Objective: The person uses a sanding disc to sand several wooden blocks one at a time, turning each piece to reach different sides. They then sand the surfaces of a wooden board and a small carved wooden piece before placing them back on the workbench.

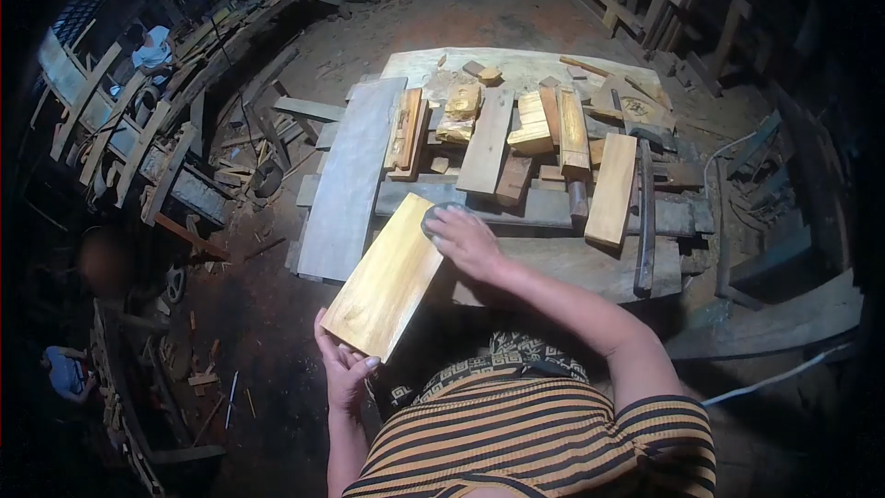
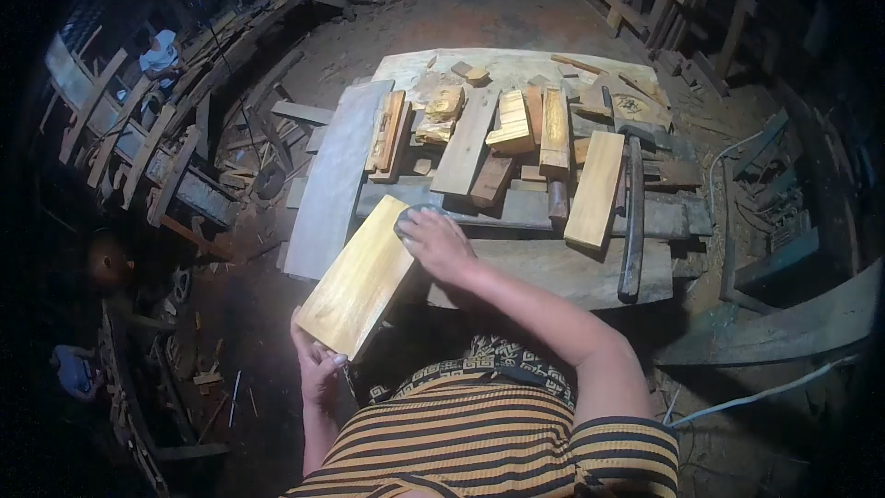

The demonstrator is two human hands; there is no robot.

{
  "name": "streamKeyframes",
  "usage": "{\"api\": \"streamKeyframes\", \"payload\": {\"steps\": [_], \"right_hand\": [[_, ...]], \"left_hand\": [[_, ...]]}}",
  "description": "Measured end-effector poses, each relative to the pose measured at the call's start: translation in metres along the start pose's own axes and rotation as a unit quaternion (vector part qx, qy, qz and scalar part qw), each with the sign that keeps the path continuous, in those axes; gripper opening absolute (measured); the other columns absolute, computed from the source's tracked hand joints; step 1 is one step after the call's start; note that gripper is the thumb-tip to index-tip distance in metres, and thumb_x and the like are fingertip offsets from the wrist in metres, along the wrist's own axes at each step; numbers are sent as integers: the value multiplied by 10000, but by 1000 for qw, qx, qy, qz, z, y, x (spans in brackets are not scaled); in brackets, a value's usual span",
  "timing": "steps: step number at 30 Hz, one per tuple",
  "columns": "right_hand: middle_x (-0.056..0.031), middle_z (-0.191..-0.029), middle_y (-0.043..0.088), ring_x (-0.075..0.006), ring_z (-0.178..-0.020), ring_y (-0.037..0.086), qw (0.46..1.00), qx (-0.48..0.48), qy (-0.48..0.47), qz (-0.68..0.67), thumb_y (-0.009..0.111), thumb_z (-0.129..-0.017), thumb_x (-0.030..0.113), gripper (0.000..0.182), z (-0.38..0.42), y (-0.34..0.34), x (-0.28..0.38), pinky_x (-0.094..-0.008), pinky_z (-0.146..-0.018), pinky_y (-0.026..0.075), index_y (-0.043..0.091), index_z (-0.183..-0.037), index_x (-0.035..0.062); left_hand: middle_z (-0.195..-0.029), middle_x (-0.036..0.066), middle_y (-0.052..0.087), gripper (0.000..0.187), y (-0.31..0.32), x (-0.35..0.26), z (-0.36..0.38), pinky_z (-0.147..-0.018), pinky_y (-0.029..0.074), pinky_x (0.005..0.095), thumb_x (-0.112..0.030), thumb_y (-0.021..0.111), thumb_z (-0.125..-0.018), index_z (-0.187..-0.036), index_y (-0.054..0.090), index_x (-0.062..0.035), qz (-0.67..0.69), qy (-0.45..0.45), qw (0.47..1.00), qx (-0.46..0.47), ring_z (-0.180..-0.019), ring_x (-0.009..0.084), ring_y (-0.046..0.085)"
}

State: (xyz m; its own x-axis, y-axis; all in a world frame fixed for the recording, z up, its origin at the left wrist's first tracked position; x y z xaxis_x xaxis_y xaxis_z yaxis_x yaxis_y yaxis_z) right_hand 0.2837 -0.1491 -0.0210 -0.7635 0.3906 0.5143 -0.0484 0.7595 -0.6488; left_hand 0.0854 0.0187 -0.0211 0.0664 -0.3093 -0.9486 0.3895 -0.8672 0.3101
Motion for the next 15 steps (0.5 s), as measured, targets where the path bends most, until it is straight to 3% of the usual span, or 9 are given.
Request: {"api": "streamKeyframes", "payload": {"steps": [1, 2, 3, 6, 7, 10, 11, 13, 15], "right_hand": [[-134, -1109, 566, -327, -1093, 503, 999, 26, 27, 12, 474, -880, 231, 277, -3, 2, 10, -453, -968, 369, 587, -1071, 65], [-150, -1133, 567, -335, -1109, 511, 996, 62, -48, -29, 494, -862, 209, 276, -5, 9, 38, -451, -978, 383, 583, -1067, 48], [-143, -1277, 526, -344, -1249, 429, 990, 64, -72, -101, 542, -852, 208, 367, 8, 19, 62, -458, -1068, 314, 560, -1186, 57], [-147, -1346, 471, -318, -1278, 415, 945, 150, -216, -195, 554, -907, 252, 382, 28, 28, 152, -459, -1090, 289, 549, -1254, 94], [-137, -1341, 480, -308, -1286, 407, 931, 179, -235, -212, 558, -904, 264, 389, 26, 33, 161, -447, -1098, 282, 553, -1261, 109], [-138, -1284, 524, -319, -1248, 427, 941, 114, -255, -191, 529, -894, 230, 328, -12, 50, 127, -437, -1069, 317, 582, -1184, 85], [-152, -1213, 549, -342, -1165, 469, 961, 156, -166, -160, 502, -879, 208, 296, -34, 67, 93, -441, -1015, 356, 592, -1125, 70], [-162, -1083, 564, -359, -1063, 491, 993, 34, -67, -96, 481, -871, 223, 288, -54, 61, 19, -470, -948, 369, 595, -1080, 61], [-170, -1171, 557, -354, -1140, 481, 998, 33, 27, -45, 468, -873, 240, 338, -53, 48, -12, -457, -995, 361, 580, -1137, 62]], "left_hand": [[-1360, 148, 352, 1130, -1, -1, 0, -933, 478, 392, -60, 788, -573, -1455, 92, -183, 1, 4, 1000, -2, -1224, 276, 453], [-1359, 146, 351, 1131, -2, 0, 1, -936, 480, 389, -59, 789, -573, -1455, 91, -182, 2, -1, 1000, 0, -1225, 274, 453], [-1359, 145, 350, 1131, -1, 2, 1, -940, 481, 385, -59, 789, -573, -1454, 90, -182, 5, -7, 1000, 2, -1226, 271, 452], [-1361, 143, 347, 1125, -2, 7, 3, -925, 490, 366, -61, 788, -574, -1450, 90, -176, 8, -30, 1000, 4, -1218, 267, 461], [-1361, 143, 347, 1125, -2, 8, 3, -925, 490, 366, -61, 788, -574, -1450, 90, -176, 7, -30, 1000, 3, -1218, 267, 461], [-1355, 148, 353, 1107, -4, 6, 4, -883, 512, 360, -59, 777, -575, -1442, 97, -170, -1, -13, 1000, -2, -1194, 271, 485], [-1353, 149, 353, 1073, -4, 5, 4, -832, 524, 328, -82, 764, -596, -1440, 106, -167, -28, -18, 999, 5, -1181, 262, 494], [-1349, 146, 358, 1038, -1, 3, 5, -739, 519, 282, -121, 750, -625, -1442, 110, -168, 6, -6, 1000, -13, -1110, 228, 524], [-1347, 146, 361, 1026, -8, 7, 4, -711, 510, 270, -136, 743, -636, -1443, 109, -163, -6, -12, 1000, -18, -1070, 206, 529]]}}
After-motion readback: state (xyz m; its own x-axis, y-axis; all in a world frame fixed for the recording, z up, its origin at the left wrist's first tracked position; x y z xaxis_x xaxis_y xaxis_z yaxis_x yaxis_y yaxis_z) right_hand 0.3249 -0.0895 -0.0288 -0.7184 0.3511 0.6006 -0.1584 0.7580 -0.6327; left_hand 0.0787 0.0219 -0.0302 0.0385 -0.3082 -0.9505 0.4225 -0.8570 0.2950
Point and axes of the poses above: each hand's wrist, its own z-axis away from the middle knuckle, its own y-axis out of the palm, x = y × z, the point moved 9 cm from there along -z, towards the middle knuckle
